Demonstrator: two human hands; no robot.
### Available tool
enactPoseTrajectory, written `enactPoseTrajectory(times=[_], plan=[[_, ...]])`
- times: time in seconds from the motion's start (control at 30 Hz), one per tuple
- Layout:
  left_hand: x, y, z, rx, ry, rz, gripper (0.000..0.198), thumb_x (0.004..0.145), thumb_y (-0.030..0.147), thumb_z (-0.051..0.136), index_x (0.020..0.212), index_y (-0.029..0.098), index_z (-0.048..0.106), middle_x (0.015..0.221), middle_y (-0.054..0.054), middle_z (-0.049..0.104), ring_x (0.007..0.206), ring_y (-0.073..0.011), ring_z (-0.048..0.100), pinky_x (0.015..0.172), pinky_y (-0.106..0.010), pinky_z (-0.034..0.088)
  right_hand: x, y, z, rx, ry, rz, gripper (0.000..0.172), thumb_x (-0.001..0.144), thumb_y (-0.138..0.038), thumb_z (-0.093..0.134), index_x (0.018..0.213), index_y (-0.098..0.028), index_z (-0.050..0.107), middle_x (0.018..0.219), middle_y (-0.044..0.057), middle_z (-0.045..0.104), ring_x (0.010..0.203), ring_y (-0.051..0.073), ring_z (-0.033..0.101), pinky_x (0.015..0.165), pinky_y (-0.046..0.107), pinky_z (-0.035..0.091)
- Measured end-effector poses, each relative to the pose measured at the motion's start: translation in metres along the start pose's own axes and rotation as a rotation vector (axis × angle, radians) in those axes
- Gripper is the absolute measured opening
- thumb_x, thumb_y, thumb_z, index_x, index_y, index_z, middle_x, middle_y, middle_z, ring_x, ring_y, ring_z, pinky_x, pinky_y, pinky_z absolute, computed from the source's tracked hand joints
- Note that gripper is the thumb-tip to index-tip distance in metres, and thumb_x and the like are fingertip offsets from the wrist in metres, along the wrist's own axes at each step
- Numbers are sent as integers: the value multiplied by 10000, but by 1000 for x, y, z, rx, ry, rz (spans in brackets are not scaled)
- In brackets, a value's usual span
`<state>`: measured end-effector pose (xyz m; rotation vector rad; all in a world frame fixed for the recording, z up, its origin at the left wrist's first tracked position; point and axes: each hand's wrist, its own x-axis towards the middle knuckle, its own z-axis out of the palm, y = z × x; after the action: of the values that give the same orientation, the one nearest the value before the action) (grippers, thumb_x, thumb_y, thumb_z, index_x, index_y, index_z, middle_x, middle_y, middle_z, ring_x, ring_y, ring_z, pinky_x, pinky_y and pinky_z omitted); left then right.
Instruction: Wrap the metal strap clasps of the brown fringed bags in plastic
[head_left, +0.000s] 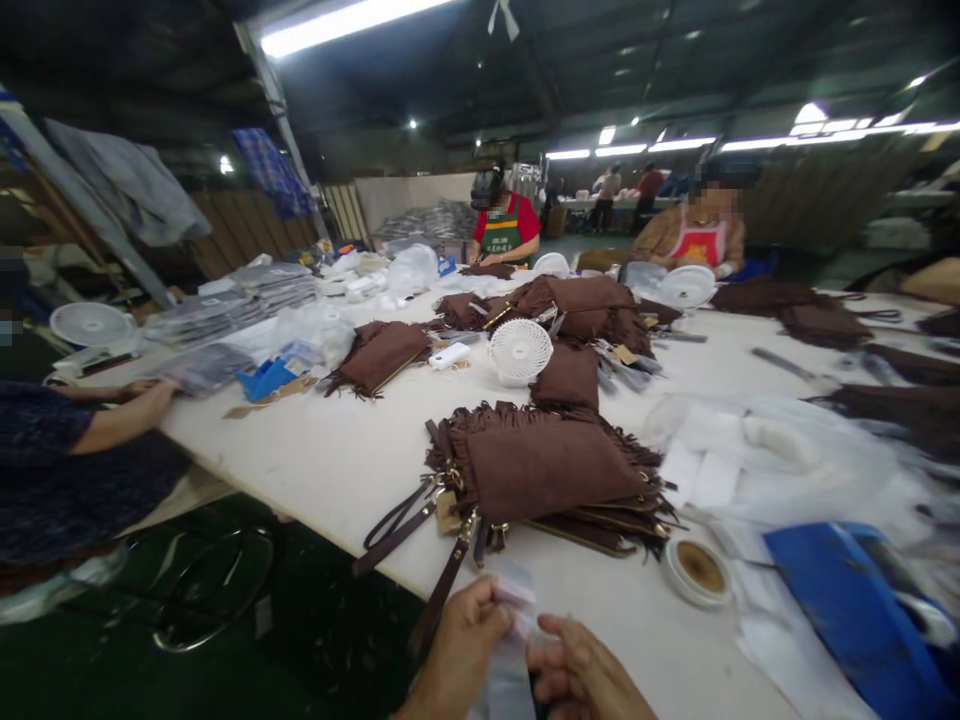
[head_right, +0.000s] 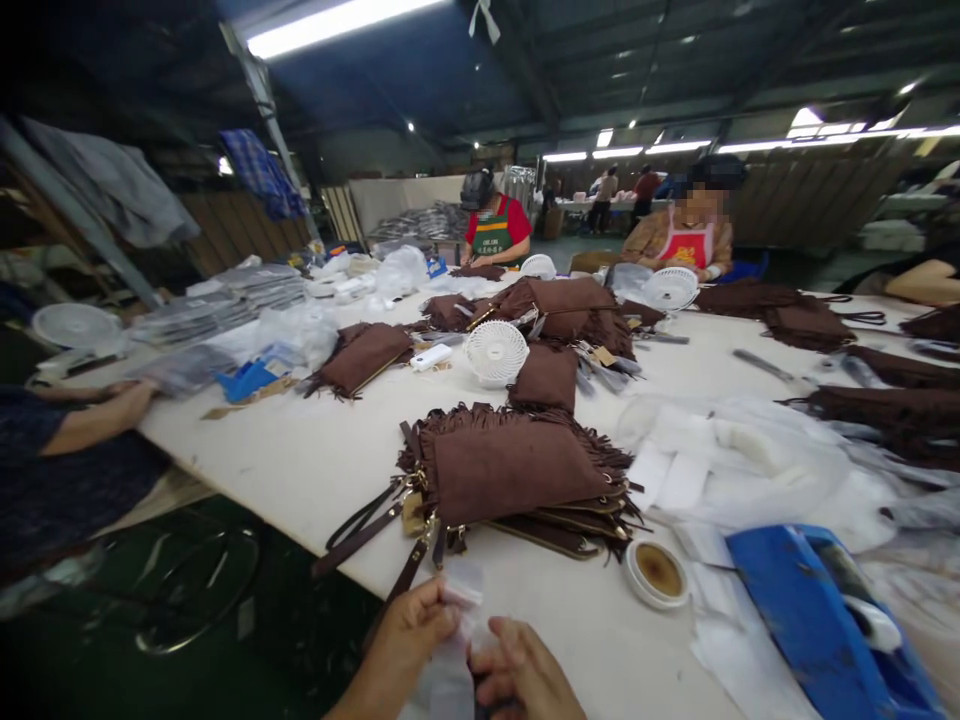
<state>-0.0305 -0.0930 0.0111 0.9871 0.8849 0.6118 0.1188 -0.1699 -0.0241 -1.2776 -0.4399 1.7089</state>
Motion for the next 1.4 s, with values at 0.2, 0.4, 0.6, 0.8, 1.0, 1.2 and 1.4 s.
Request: enactPoseTrajectory(times=[0.2, 0.4, 0.6, 0.8, 1.0, 1.2, 1.4], plan=[[-20, 13, -28, 647, -103, 163, 193, 845, 265, 453, 689, 185, 532, 663, 7, 527, 684, -159, 513, 632, -274, 326, 22, -24, 35, -61, 5, -167, 418, 712, -598, 667, 767, -190, 597, 603, -42, 495, 563, 100, 464, 519, 209, 336], [-37, 10, -64, 740, 71, 132, 289, 884, 412, 424, 806, 191, 592, 757, -42, 629, 724, -197, 558, 654, -294, 353, 34, -32, 36, -153, 72, -234, 402, 711, -567, 675, 773, -173, 627, 554, -52, 448, 510, 89, 344, 484, 222, 236], [-37, -30, -83, 5, -60, -63, 554, 548, 538, 808, 855, 145, 567, 811, -74, 661, 718, -184, 572, 649, -280, 384, 30, -33, 46, -227, 117, -281, 394, 755, -560, 632, 686, -178, 563, 536, -61, 415, 517, 92, 340, 510, 231, 250], [-46, -37, -88, 290, 157, -71, 586, 507, 707, 712, 557, 185, 448, 518, 44, 409, 527, -112, 357, 530, -272, 221, 34, -24, 48, -291, 175, -298, 442, 729, -591, 639, 622, -200, 463, 510, -75, 380, 494, 89, 332, 495, 231, 250], [-64, 4, -83, 823, 148, 80, 327, 862, 449, 476, 672, 190, 536, 670, -1, 561, 676, -170, 514, 627, -302, 278, 29, -25, 57, -139, 36, -231, 377, 720, -547, 679, 784, -194, 565, 605, -39, 518, 542, 107, 440, 524, 229, 341], [-68, 22, -84, 1066, 101, 105, 351, 913, 453, 365, 744, 200, 539, 801, -63, 632, 793, -232, 558, 712, -350, 294, 25, -36, 61, -139, -146, -174, 315, 758, -464, 682, 772, -163, 591, 683, -17, 544, 589, 93, 422, 558, 224, 318], [-67, -5, -95, 361, 85, 8, 406, 723, 565, 656, 752, 172, 561, 720, -28, 597, 690, -186, 523, 631, -298, 321, 36, -30, 51, -361, 42, -281, 381, 734, -519, 667, 633, -178, 530, 552, -52, 444, 554, 103, 378, 543, 242, 280]])
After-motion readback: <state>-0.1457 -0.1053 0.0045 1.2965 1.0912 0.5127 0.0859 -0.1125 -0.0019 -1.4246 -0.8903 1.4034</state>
